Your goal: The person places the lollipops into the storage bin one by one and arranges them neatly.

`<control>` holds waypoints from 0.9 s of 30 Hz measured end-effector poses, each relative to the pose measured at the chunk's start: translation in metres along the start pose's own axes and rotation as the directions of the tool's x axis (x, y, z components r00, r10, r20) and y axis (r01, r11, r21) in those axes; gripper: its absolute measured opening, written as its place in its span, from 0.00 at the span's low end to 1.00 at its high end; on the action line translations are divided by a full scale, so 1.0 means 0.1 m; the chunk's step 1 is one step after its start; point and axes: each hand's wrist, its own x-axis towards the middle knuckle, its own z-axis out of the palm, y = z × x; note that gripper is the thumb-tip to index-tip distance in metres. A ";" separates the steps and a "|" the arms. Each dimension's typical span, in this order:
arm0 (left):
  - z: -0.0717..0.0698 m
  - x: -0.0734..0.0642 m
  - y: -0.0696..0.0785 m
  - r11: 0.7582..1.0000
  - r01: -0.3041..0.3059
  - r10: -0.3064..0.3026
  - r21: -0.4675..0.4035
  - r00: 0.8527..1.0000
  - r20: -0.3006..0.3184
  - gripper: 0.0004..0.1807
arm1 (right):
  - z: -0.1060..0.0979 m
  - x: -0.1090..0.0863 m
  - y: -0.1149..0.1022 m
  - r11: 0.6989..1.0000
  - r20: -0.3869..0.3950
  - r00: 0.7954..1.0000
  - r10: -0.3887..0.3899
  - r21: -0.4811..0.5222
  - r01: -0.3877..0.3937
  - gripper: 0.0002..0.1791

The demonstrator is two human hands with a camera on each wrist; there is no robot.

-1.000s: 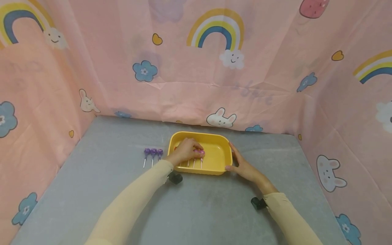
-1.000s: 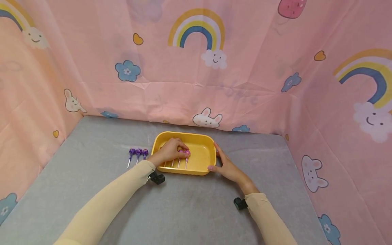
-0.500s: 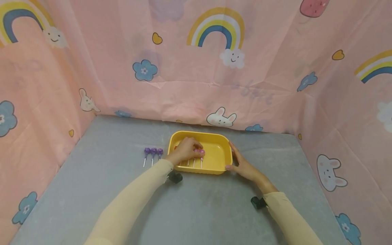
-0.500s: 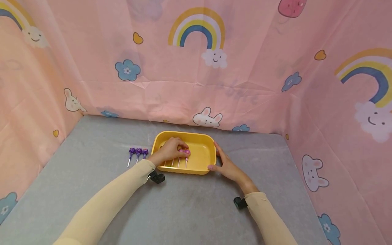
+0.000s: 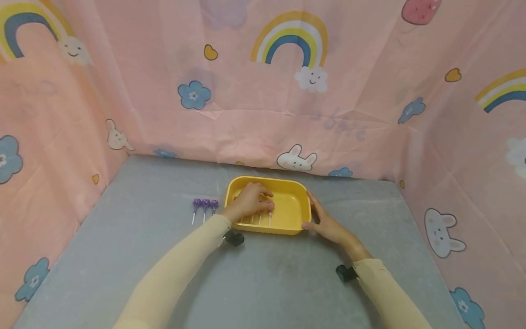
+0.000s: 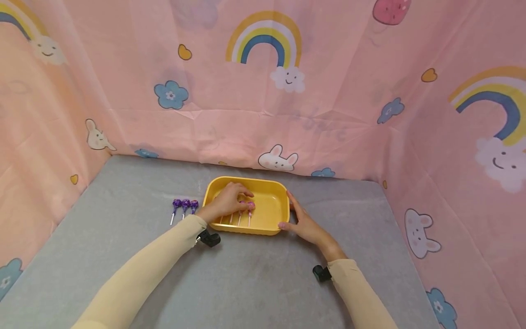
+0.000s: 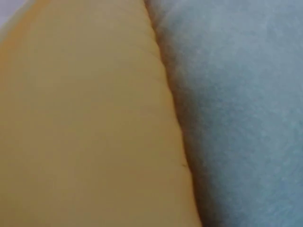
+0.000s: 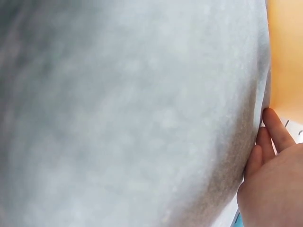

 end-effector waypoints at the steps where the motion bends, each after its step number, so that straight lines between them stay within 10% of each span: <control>1: -0.01 0.00 0.01 1.000 -0.007 0.007 -0.001 1.000 -0.006 0.18 | 0.00 0.00 0.00 1.000 0.000 1.000 0.003 0.000 -0.003 0.56; 12: -0.47 -0.24 0.08 0.993 -0.023 0.012 -0.116 0.996 -0.093 0.19 | 0.00 -0.01 -0.02 1.000 0.003 1.000 0.003 0.001 -0.003 0.57; 27: -1.15 -0.82 -0.45 0.976 0.035 -0.074 -0.213 0.981 -0.179 0.20 | 0.01 0.00 0.01 1.000 -0.007 1.000 0.024 0.005 -0.024 0.56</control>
